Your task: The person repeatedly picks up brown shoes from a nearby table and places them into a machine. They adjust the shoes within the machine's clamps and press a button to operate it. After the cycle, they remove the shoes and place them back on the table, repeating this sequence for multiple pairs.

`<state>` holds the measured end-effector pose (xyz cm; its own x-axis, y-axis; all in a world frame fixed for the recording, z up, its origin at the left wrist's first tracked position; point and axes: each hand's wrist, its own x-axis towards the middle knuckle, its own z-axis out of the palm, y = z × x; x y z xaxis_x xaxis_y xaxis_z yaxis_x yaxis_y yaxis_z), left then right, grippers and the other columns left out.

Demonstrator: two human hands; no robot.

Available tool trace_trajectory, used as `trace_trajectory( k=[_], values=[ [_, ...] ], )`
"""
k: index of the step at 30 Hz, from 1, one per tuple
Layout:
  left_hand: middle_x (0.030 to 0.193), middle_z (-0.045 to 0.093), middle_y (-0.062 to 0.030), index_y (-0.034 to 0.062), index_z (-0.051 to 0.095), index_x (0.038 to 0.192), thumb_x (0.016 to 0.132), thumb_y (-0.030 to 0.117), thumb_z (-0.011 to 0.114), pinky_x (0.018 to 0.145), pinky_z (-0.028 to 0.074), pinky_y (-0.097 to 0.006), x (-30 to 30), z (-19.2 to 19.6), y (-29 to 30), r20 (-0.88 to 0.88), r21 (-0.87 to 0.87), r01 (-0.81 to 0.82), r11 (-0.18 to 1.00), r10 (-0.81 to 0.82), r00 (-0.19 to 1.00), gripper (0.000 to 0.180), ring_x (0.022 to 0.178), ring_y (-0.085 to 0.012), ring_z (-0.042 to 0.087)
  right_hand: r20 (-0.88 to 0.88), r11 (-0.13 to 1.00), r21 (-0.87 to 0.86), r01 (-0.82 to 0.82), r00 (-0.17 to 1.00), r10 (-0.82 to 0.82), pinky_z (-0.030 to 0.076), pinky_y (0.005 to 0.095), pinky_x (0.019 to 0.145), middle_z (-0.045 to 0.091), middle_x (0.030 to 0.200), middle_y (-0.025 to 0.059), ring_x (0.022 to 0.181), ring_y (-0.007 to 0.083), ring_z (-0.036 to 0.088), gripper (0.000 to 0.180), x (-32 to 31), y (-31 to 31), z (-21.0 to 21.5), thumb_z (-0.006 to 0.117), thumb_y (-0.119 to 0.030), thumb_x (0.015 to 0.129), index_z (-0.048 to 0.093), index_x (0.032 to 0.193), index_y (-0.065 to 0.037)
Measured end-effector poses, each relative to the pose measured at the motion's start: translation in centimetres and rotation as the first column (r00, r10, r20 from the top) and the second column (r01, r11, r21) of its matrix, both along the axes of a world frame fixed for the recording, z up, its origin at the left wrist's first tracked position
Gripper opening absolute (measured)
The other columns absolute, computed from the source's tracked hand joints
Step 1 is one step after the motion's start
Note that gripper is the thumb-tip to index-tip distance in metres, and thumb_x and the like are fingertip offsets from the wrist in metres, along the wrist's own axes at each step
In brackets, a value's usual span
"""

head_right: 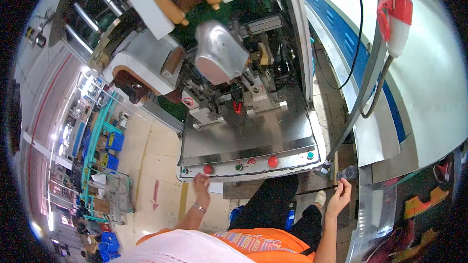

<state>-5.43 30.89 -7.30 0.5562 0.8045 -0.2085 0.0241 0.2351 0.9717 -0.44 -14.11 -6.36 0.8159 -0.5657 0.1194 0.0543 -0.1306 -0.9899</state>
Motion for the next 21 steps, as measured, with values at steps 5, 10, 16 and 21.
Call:
trace_trajectory(
  k=[5, 10, 16, 21],
  values=[
    [0.084, 0.055, -0.0039, 0.0034, 0.051, 0.095, 0.091, 0.022, 0.045, 0.065, 0.041, -0.024, 1.5, 7.6, 1.8, 0.151, 0.326, -0.116, 0.938, 0.069, 0.986, 0.020, 0.074, -0.0105, 0.052, 0.053, 0.989, -0.084, -0.118, 0.991, 0.122, 0.042, 0.0227, 0.062, 0.056, 0.081, 0.0054, 0.071, 0.0106, 0.052, 0.012, 1.0, 3.4, 2.9, 0.046, -0.002, 0.087, 0.056, 0.092, 0.003],
    [0.082, 0.055, -0.0021, 0.0042, 0.052, 0.089, 0.092, 0.022, 0.045, 0.065, 0.040, -0.021, 3.0, 12.2, 3.4, 0.245, 0.535, -0.139, 0.834, 0.004, 0.969, 0.019, 0.074, -0.0078, 0.050, 0.081, 0.807, -0.415, -0.419, 0.867, 0.492, 0.043, 0.0278, 0.061, 0.056, 0.071, 0.0113, 0.065, 0.0187, 0.055, 0.003, 3.2, 9.8, 7.6, 0.054, 0.002, 0.079, 0.055, 0.077, 0.003],
    [0.067, 0.053, -0.0030, 0.0008, 0.053, 0.087, 0.091, 0.017, 0.046, 0.061, 0.040, -0.021, 4.7, 15.9, 1.7, 0.401, 0.473, -0.126, 0.872, -0.085, 0.912, 0.018, 0.063, -0.0077, 0.050, 0.298, 0.649, -0.556, -0.518, 0.605, 0.738, 0.042, 0.0290, 0.055, 0.056, 0.071, 0.0129, 0.061, 0.0237, 0.055, 0.004, 6.3, 18.9, 17.8, 0.054, 0.001, 0.078, 0.056, 0.076, 0.003],
    [0.069, 0.054, -0.0030, 0.0003, 0.055, 0.090, 0.091, 0.015, 0.045, 0.059, 0.041, -0.022, 5.1, 17.1, 1.0, 0.436, 0.437, -0.037, 0.899, -0.176, 0.882, 0.018, 0.062, -0.0081, 0.051, 0.419, 0.619, -0.609, -0.496, 0.461, 0.782, 0.044, 0.0272, 0.057, 0.058, 0.074, 0.0116, 0.062, 0.0207, 0.056, 0.006, 7.9, 25.3, 25.8, 0.056, 0.002, 0.079, 0.058, 0.084, 0.002]
  ],
)
